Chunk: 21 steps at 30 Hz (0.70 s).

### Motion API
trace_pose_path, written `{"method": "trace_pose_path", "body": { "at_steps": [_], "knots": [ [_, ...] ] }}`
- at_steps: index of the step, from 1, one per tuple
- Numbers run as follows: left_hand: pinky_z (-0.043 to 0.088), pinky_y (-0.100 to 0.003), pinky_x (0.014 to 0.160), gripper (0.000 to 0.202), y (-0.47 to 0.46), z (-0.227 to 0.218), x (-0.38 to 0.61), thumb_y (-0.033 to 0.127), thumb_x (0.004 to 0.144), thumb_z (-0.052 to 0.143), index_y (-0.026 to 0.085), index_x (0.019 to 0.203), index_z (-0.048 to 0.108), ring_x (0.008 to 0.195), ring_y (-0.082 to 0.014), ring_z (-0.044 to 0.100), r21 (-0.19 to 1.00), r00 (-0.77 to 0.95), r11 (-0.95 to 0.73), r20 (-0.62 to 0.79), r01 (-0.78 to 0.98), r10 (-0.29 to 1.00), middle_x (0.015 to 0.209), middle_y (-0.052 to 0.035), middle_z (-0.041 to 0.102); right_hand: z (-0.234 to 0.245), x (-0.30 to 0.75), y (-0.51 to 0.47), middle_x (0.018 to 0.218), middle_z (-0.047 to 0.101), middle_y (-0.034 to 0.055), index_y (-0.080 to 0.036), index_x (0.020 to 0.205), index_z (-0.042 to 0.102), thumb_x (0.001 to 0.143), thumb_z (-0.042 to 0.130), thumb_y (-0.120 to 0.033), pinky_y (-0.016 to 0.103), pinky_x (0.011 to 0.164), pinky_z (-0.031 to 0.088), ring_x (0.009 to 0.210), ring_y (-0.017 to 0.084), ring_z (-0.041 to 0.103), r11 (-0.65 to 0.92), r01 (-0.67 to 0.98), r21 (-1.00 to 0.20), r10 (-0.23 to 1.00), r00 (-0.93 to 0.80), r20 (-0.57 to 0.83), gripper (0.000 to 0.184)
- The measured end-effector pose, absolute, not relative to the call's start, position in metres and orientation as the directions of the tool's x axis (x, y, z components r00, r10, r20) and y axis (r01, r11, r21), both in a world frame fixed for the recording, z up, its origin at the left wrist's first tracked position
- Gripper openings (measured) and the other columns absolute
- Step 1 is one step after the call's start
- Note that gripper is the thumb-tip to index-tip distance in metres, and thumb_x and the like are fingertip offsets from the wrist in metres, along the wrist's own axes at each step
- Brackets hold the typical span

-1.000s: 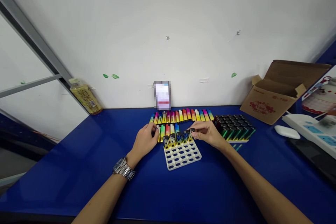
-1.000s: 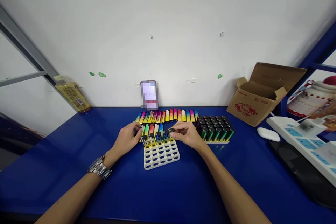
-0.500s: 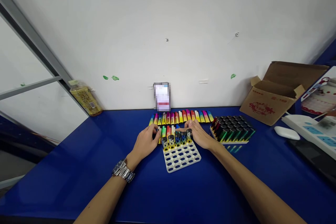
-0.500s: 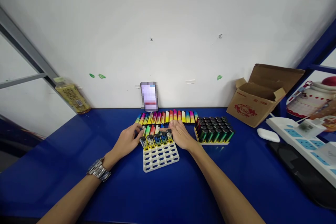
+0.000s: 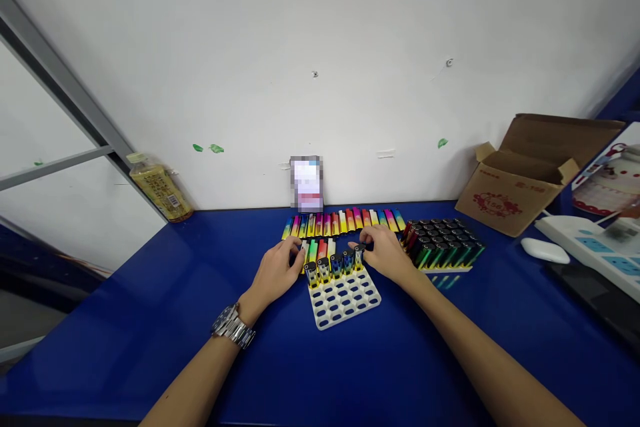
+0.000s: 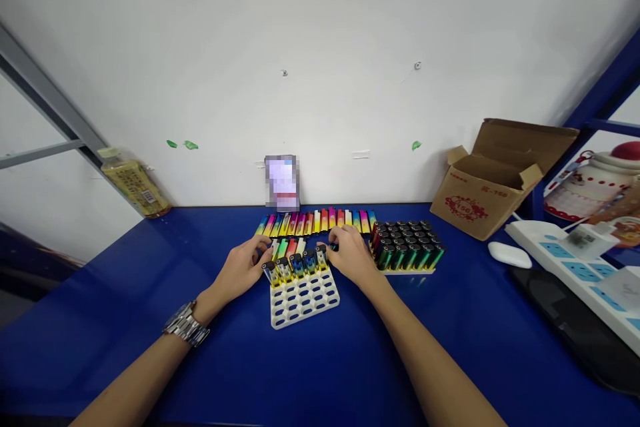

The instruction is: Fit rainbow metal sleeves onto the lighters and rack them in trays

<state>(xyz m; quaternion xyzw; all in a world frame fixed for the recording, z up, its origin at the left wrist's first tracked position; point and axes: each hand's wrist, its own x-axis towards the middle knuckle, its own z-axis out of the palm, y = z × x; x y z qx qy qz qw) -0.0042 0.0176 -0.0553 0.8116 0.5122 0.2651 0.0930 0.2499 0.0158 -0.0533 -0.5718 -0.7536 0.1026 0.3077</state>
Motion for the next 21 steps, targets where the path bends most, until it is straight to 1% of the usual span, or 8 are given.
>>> {"method": "trace_pose_path", "body": {
  "at_steps": [3, 5, 7, 9, 13, 16, 18, 21],
  "knots": [
    [0.041, -0.027, 0.058, 0.021, 0.017, -0.054, -0.004, 0.037, 0.091, 0.039, 0.020, 0.096, 0.051, 0.057, -0.0142, 0.055, 0.436, 0.328, -0.453, 0.333, 0.778, 0.884, 0.075, -0.0009, 0.062, -0.046, 0.244, 0.010, 0.075, 0.059, 0.0122, -0.017, 0.083, 0.058, 0.076, 0.065, -0.034, 0.033, 0.060, 0.039, 0.079, 0.029, 0.056, 0.142, 0.904, -0.402, 0.965, -0.038, 0.258, 0.020],
    [0.041, -0.027, 0.059, 0.022, 0.017, -0.054, -0.003, 0.037, 0.092, 0.038, 0.020, 0.095, 0.052, 0.059, -0.0149, 0.055, 0.439, 0.323, -0.454, 0.342, 0.776, 0.883, 0.075, -0.0013, 0.062, -0.039, 0.241, 0.005, 0.069, 0.058, 0.0129, -0.017, 0.081, 0.058, 0.078, 0.063, -0.037, 0.032, 0.055, 0.035, 0.073, 0.029, 0.059, 0.017, 0.938, -0.345, 0.990, 0.032, 0.138, 0.020],
    [0.041, -0.027, 0.060, 0.023, 0.016, -0.053, -0.003, 0.036, 0.092, 0.037, 0.020, 0.094, 0.053, 0.061, -0.0155, 0.056, 0.439, 0.320, -0.459, 0.355, 0.772, 0.878, 0.077, -0.0020, 0.063, -0.033, 0.239, 0.002, 0.065, 0.057, 0.0127, -0.018, 0.076, 0.057, 0.081, 0.058, -0.040, 0.032, 0.051, 0.032, 0.067, 0.029, 0.060, -0.053, 0.944, -0.325, 0.998, 0.064, 0.023, 0.023],
    [0.041, -0.028, 0.060, 0.024, 0.015, -0.052, -0.003, 0.036, 0.093, 0.035, 0.020, 0.092, 0.053, 0.061, -0.0155, 0.056, 0.439, 0.319, -0.465, 0.367, 0.769, 0.874, 0.079, -0.0028, 0.063, -0.031, 0.240, 0.000, 0.065, 0.057, 0.0129, -0.019, 0.073, 0.057, 0.081, 0.057, -0.040, 0.031, 0.050, 0.031, 0.066, 0.029, 0.061, -0.067, 0.941, -0.332, 0.998, 0.065, -0.018, 0.023],
    [0.042, -0.028, 0.060, 0.026, 0.015, -0.052, -0.003, 0.036, 0.094, 0.033, 0.020, 0.092, 0.054, 0.061, -0.0156, 0.057, 0.439, 0.320, -0.465, 0.366, 0.769, 0.874, 0.080, -0.0033, 0.064, -0.037, 0.242, 0.000, 0.067, 0.058, 0.0121, -0.020, 0.068, 0.053, 0.076, 0.065, -0.033, 0.030, 0.050, 0.028, 0.064, 0.029, 0.061, -0.033, 0.929, -0.368, 0.999, 0.044, 0.021, 0.019],
    [0.042, -0.028, 0.062, 0.027, 0.016, -0.052, -0.003, 0.036, 0.094, 0.032, 0.020, 0.092, 0.053, 0.067, -0.0173, 0.059, 0.437, 0.322, -0.467, 0.366, 0.768, 0.873, 0.082, -0.0042, 0.065, -0.042, 0.244, 0.003, 0.063, 0.054, 0.0077, -0.021, 0.069, 0.049, 0.074, 0.064, -0.027, 0.029, 0.050, 0.026, 0.059, 0.025, 0.057, 0.015, 0.913, -0.408, 0.997, 0.017, 0.076, 0.017],
    [0.043, -0.029, 0.062, 0.028, 0.016, -0.052, -0.003, 0.037, 0.094, 0.031, 0.020, 0.092, 0.053, 0.069, -0.0180, 0.060, 0.442, 0.321, -0.464, 0.361, 0.767, 0.875, 0.083, -0.0046, 0.065, -0.044, 0.246, 0.005, 0.060, 0.051, 0.0033, -0.022, 0.073, 0.046, 0.077, 0.058, -0.025, 0.028, 0.050, 0.026, 0.056, 0.021, 0.052, 0.079, 0.870, -0.486, 0.990, -0.013, 0.137, 0.013],
    [0.043, -0.029, 0.063, 0.029, 0.016, -0.052, -0.003, 0.038, 0.094, 0.031, 0.020, 0.090, 0.054, 0.069, -0.0184, 0.061, 0.444, 0.319, -0.460, 0.358, 0.769, 0.878, 0.081, -0.0047, 0.065, -0.045, 0.246, 0.005, 0.060, 0.048, -0.0012, -0.024, 0.078, 0.039, 0.084, 0.048, -0.029, 0.028, 0.051, 0.029, 0.054, 0.019, 0.048, 0.217, 0.736, -0.642, 0.960, -0.041, 0.278, 0.011]
  ]
}}
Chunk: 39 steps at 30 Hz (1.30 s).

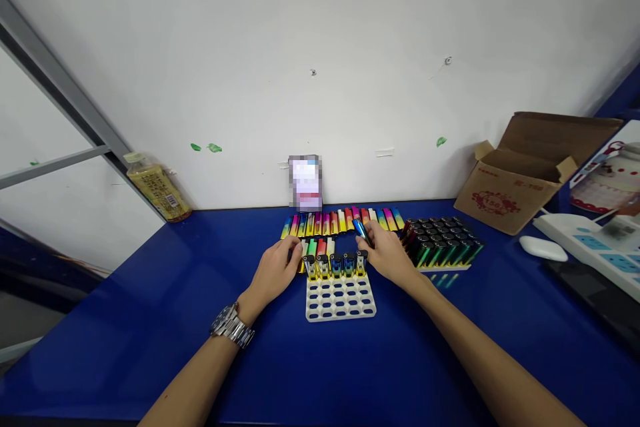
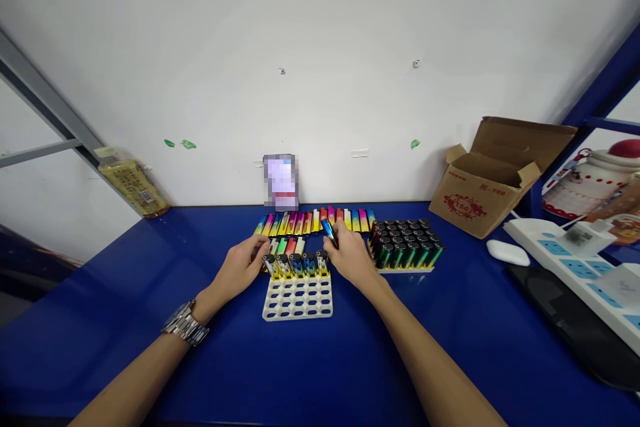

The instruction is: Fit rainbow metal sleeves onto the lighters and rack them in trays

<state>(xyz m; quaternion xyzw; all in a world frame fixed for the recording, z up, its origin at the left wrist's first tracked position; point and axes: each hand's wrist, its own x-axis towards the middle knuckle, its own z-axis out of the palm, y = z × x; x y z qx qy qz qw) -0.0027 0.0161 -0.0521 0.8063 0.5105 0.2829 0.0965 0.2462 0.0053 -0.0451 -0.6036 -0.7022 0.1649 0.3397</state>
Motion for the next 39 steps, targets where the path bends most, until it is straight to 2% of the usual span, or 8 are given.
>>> {"method": "trace_pose_path", "body": {
  "at_steps": [2, 7, 11, 14, 17, 22, 31, 39],
  "knots": [
    [0.043, -0.030, 0.064, 0.029, 0.016, -0.052, -0.003, 0.038, 0.094, 0.031, 0.020, 0.090, 0.054, 0.070, -0.0187, 0.061, 0.443, 0.315, -0.457, 0.359, 0.771, 0.879, 0.081, -0.0047, 0.066, -0.044, 0.245, 0.004, 0.061, 0.050, -0.0023, -0.025, 0.080, 0.034, 0.086, 0.044, -0.033, 0.028, 0.051, 0.032, 0.053, 0.018, 0.048, 0.265, 0.619, -0.740, 0.948, -0.027, 0.317, 0.014],
    [0.043, -0.030, 0.066, 0.032, 0.016, -0.051, -0.002, 0.039, 0.095, 0.029, 0.020, 0.089, 0.055, 0.072, -0.0189, 0.060, 0.442, 0.332, -0.465, 0.346, 0.767, 0.877, 0.083, -0.0049, 0.065, -0.042, 0.239, 0.000, 0.059, 0.055, -0.0061, -0.026, 0.085, 0.033, 0.082, 0.043, -0.027, 0.027, 0.047, 0.037, 0.045, 0.015, 0.048, 0.156, 0.243, -0.957, 0.987, 0.007, 0.162, 0.010],
    [0.043, -0.031, 0.068, 0.032, 0.016, -0.050, -0.002, 0.039, 0.095, 0.029, 0.020, 0.090, 0.054, 0.075, -0.0198, 0.060, 0.447, 0.336, -0.463, 0.336, 0.765, 0.880, 0.084, -0.0053, 0.064, -0.047, 0.236, 0.005, 0.047, 0.037, -0.0084, -0.023, 0.080, 0.045, 0.079, 0.045, -0.033, 0.023, 0.039, 0.027, 0.040, 0.011, 0.035, 0.152, -0.025, -0.988, 0.984, 0.093, 0.149, 0.009],
    [0.043, -0.031, 0.068, 0.033, 0.016, -0.050, -0.002, 0.040, 0.095, 0.028, 0.021, 0.090, 0.054, 0.076, -0.0201, 0.060, 0.446, 0.342, -0.468, 0.336, 0.763, 0.877, 0.085, -0.0059, 0.064, -0.048, 0.236, 0.008, 0.043, 0.033, -0.0055, -0.022, 0.060, 0.044, 0.083, 0.040, -0.048, 0.022, 0.037, 0.024, 0.039, 0.009, 0.031, 0.126, -0.122, -0.984, 0.989, 0.098, 0.115, 0.035],
    [0.043, -0.031, 0.068, 0.034, 0.016, -0.050, -0.002, 0.041, 0.095, 0.028, 0.020, 0.089, 0.055, 0.077, -0.0202, 0.060, 0.446, 0.345, -0.469, 0.334, 0.762, 0.877, 0.086, -0.0062, 0.064, -0.049, 0.236, 0.011, 0.040, 0.032, -0.0041, -0.023, 0.050, 0.036, 0.084, 0.034, -0.055, 0.022, 0.035, 0.022, 0.035, 0.008, 0.028, 0.051, -0.171, -0.984, 0.992, 0.121, 0.030, 0.047],
    [0.043, -0.030, 0.067, 0.033, 0.017, -0.052, -0.003, 0.041, 0.096, 0.029, 0.020, 0.090, 0.055, 0.075, -0.0195, 0.061, 0.444, 0.338, -0.464, 0.337, 0.766, 0.879, 0.085, -0.0058, 0.065, -0.053, 0.237, 0.013, 0.033, 0.022, -0.0042, -0.026, 0.043, 0.028, 0.087, 0.026, -0.051, 0.024, 0.032, 0.015, 0.030, 0.009, 0.019, -0.022, -0.157, -0.987, 0.989, 0.140, -0.044, 0.051],
    [0.042, -0.028, 0.066, 0.032, 0.018, -0.053, -0.003, 0.040, 0.096, 0.030, 0.021, 0.090, 0.055, 0.075, -0.0192, 0.061, 0.425, 0.341, -0.471, 0.348, 0.773, 0.873, 0.086, -0.0056, 0.065, -0.047, 0.236, 0.011, 0.033, 0.022, -0.0030, -0.025, 0.040, 0.030, 0.089, 0.027, -0.042, 0.024, 0.034, 0.015, 0.030, 0.009, 0.020, -0.063, -0.173, -0.983, 0.983, 0.161, -0.091, 0.052],
    [0.042, -0.028, 0.066, 0.033, 0.017, -0.053, -0.003, 0.041, 0.095, 0.030, 0.020, 0.089, 0.055, 0.074, -0.0188, 0.061, 0.432, 0.339, -0.472, 0.350, 0.769, 0.873, 0.084, -0.0051, 0.065, -0.049, 0.236, 0.011, 0.032, 0.022, -0.0033, -0.025, 0.039, 0.031, 0.089, 0.025, -0.043, 0.023, 0.033, 0.016, 0.029, 0.009, 0.020, -0.032, -0.199, -0.979, 0.987, 0.148, -0.063, 0.053]
  ]
}}
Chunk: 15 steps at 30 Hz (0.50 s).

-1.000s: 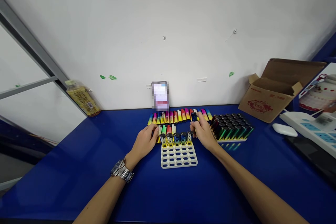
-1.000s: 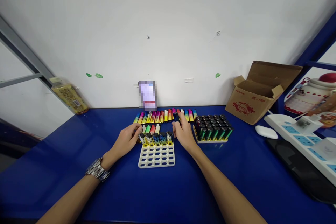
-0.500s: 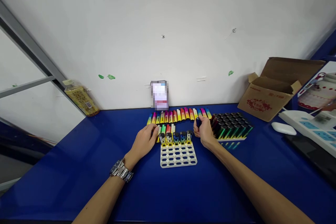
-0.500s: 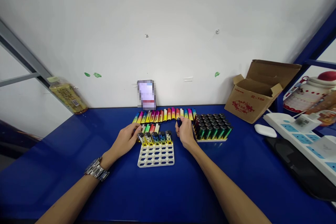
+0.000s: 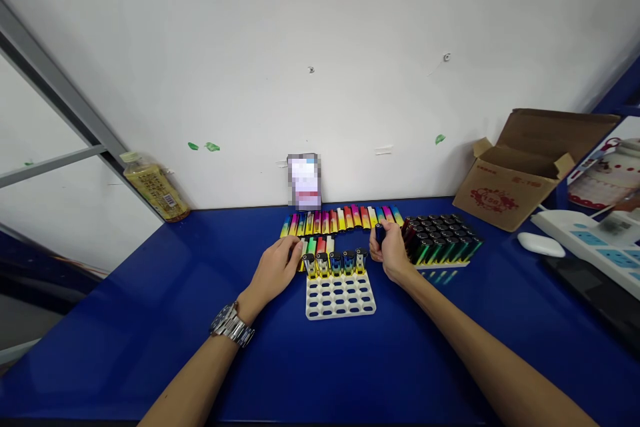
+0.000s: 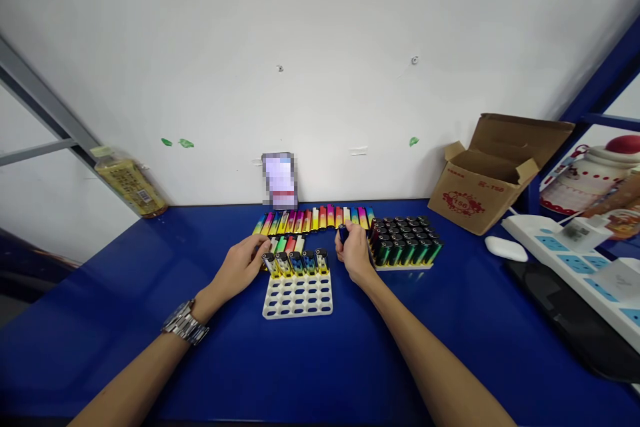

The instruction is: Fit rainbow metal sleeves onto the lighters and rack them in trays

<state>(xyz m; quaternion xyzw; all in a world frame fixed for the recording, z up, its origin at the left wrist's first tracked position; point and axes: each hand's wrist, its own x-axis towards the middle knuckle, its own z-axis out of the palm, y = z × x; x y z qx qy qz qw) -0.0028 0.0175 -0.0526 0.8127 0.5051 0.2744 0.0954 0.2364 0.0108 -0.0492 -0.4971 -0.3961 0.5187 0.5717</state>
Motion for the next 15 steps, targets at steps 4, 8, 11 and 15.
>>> {"method": "trace_pose_path", "body": {
  "at_steps": [4, 8, 11, 15],
  "knots": [
    [0.043, -0.030, 0.066, 0.035, 0.0175, -0.0526, -0.0030, 0.042, 0.096, 0.029, 0.020, 0.089, 0.055, 0.074, -0.0194, 0.061, 0.433, 0.346, -0.475, 0.345, 0.766, 0.873, 0.085, -0.0054, 0.064, -0.0498, 0.2359, 0.0115, 0.030, 0.022, -0.0038, -0.024, 0.037, 0.032, 0.087, 0.025, -0.041, 0.023, 0.032, 0.016, 0.028, 0.008, 0.020, -0.023, -0.217, -0.976, 0.988, 0.141, -0.055, 0.053],
    [0.043, -0.030, 0.066, 0.035, 0.0175, -0.0528, -0.0033, 0.042, 0.096, 0.029, 0.020, 0.090, 0.055, 0.075, -0.0199, 0.061, 0.434, 0.345, -0.471, 0.339, 0.768, 0.875, 0.085, -0.0058, 0.065, -0.0519, 0.2359, 0.0119, 0.029, 0.024, -0.0040, -0.023, 0.035, 0.034, 0.086, 0.026, -0.040, 0.021, 0.031, 0.018, 0.027, 0.007, 0.021, -0.004, -0.228, -0.974, 0.989, 0.145, -0.038, 0.054],
    [0.043, -0.030, 0.066, 0.033, 0.0179, -0.0532, -0.0030, 0.041, 0.096, 0.030, 0.020, 0.090, 0.055, 0.074, -0.0197, 0.061, 0.436, 0.342, -0.470, 0.342, 0.768, 0.875, 0.085, -0.0059, 0.065, -0.0528, 0.2360, 0.0118, 0.029, 0.024, -0.0040, -0.022, 0.035, 0.036, 0.086, 0.025, -0.038, 0.020, 0.031, 0.018, 0.026, 0.006, 0.022, 0.006, -0.233, -0.972, 0.988, 0.154, -0.031, 0.054],
    [0.043, -0.029, 0.068, 0.032, 0.0162, -0.0512, -0.0027, 0.039, 0.096, 0.030, 0.019, 0.090, 0.055, 0.075, -0.0188, 0.059, 0.448, 0.320, -0.480, 0.388, 0.754, 0.864, 0.084, -0.0056, 0.063, -0.0515, 0.2353, 0.0118, 0.029, 0.025, -0.0042, -0.021, 0.036, 0.037, 0.089, 0.024, -0.036, 0.020, 0.030, 0.018, 0.026, 0.006, 0.022, 0.010, -0.234, -0.972, 0.985, 0.170, -0.031, 0.056]
  ]
}}
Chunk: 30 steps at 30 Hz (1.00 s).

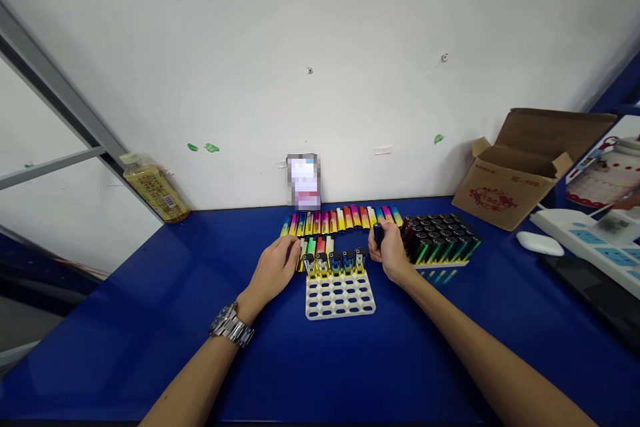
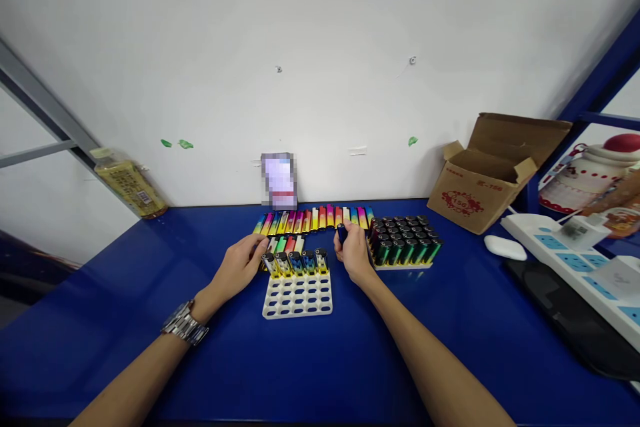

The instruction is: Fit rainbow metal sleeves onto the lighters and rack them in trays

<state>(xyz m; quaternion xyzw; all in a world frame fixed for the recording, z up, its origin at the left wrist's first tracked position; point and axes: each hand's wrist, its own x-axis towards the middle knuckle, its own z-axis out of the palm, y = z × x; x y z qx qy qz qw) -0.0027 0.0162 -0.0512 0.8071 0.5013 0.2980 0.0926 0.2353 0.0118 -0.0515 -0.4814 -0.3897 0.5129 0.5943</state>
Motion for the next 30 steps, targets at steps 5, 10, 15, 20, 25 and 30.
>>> {"method": "trace_pose_path", "body": {
  "at_steps": [5, 10, 15, 20, 25, 30],
  "knots": [
    [0.041, -0.026, 0.061, 0.038, 0.006, -0.044, -0.007, 0.036, 0.098, 0.026, 0.018, 0.081, 0.054, 0.061, -0.0134, 0.052, 0.562, 0.284, -0.537, 0.477, 0.629, 0.832, 0.066, -0.0006, 0.054, -0.049, 0.235, 0.011, 0.030, 0.028, -0.0046, -0.020, 0.040, 0.040, 0.091, 0.028, -0.043, 0.020, 0.031, 0.019, 0.026, 0.006, 0.024, -0.001, -0.204, -0.979, 0.983, 0.178, -0.038, 0.057],
    [0.040, -0.025, 0.058, 0.027, -0.002, -0.041, -0.010, 0.042, 0.092, 0.044, 0.017, 0.089, 0.055, 0.058, -0.0116, 0.048, 0.492, 0.445, -0.686, 0.525, 0.536, 0.725, 0.067, 0.0006, 0.054, -0.047, 0.237, 0.006, 0.032, 0.034, -0.0032, -0.019, 0.044, 0.047, 0.091, 0.029, -0.055, 0.021, 0.034, 0.025, 0.030, 0.008, 0.034, 0.070, -0.040, -0.997, 0.981, 0.183, 0.061, 0.061],
    [0.038, -0.025, 0.055, 0.023, -0.006, -0.042, 0.000, 0.041, 0.086, 0.054, 0.017, 0.085, 0.054, 0.057, -0.0120, 0.047, 0.379, 0.550, -0.695, 0.428, 0.611, 0.717, 0.064, 0.0009, 0.052, -0.044, 0.242, 0.002, 0.038, 0.041, -0.0021, -0.019, 0.049, 0.051, 0.090, 0.030, -0.059, 0.022, 0.037, 0.029, 0.036, 0.009, 0.039, 0.242, 0.069, -0.968, 0.934, 0.253, 0.252, 0.061],
    [0.035, -0.023, 0.051, 0.029, -0.009, -0.039, 0.012, 0.041, 0.090, 0.048, 0.019, 0.072, 0.047, 0.055, -0.0117, 0.044, 0.400, 0.563, -0.668, 0.361, 0.627, 0.744, 0.062, 0.0015, 0.048, -0.042, 0.244, -0.001, 0.041, 0.043, -0.0016, -0.019, 0.053, 0.054, 0.090, 0.032, -0.060, 0.024, 0.039, 0.030, 0.039, 0.011, 0.042, 0.389, 0.104, -0.915, 0.877, 0.261, 0.403, 0.059],
    [0.033, -0.024, 0.051, 0.031, -0.008, -0.035, 0.025, 0.040, 0.091, 0.048, 0.020, 0.068, 0.040, 0.055, -0.0119, 0.043, 0.407, 0.544, -0.635, 0.328, 0.657, 0.773, 0.063, 0.0019, 0.047, -0.036, 0.245, -0.004, 0.044, 0.045, -0.0021, -0.019, 0.058, 0.053, 0.090, 0.032, -0.061, 0.025, 0.039, 0.032, 0.040, 0.011, 0.043, 0.517, 0.142, -0.844, 0.792, 0.296, 0.534, 0.056],
    [0.032, -0.024, 0.051, 0.031, -0.004, -0.031, 0.040, 0.040, 0.091, 0.046, 0.020, 0.068, 0.038, 0.055, -0.0129, 0.043, 0.393, 0.556, -0.628, 0.292, 0.672, 0.778, 0.062, 0.0019, 0.046, -0.026, 0.248, -0.004, 0.049, 0.045, -0.0051, -0.021, 0.073, 0.049, 0.094, 0.031, -0.056, 0.024, 0.040, 0.034, 0.039, 0.010, 0.043, 0.608, 0.197, -0.769, 0.689, 0.352, 0.634, 0.045]
  ]
}}
